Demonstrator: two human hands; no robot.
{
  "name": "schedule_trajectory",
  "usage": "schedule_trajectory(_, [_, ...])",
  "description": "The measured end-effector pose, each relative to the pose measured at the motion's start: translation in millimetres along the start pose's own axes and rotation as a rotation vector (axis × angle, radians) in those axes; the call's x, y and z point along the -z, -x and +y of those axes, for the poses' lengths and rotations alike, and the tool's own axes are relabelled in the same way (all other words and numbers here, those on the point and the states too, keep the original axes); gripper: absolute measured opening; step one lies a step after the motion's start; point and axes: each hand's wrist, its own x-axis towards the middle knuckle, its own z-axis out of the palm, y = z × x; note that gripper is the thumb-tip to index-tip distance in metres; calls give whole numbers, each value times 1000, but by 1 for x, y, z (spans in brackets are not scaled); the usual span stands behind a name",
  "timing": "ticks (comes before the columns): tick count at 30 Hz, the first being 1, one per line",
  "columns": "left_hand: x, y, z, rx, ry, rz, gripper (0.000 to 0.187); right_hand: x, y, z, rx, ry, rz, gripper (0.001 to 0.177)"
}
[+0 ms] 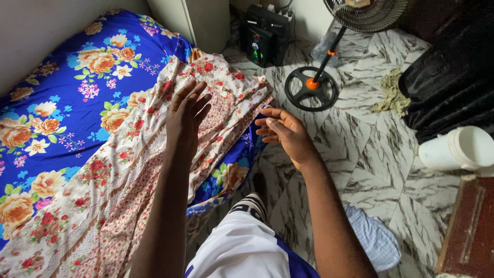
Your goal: The person folds a large floral-patterned cloth on a bed by repeatedly aligning edges and smoothing the surface by hand.
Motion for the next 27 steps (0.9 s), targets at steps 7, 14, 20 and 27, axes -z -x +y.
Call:
schedule_trajectory(7, [-15,-119,-40,-55,53,135,49,46,-141,-26,-10,118,-214,38])
schedule_trajectory(14, [-61,-200,-35,-108,89,226,46,79,-251,-62,-67,208,-321,37])
schedule_trajectory(20, [-81,-232,-45,-122,53,336,45,108,-326,-67,-55,165,-460,37])
schedule_trajectory(27, [-107,-232,-73,-178,7,673,43,148,-416,-62,-124,190,-668,35])
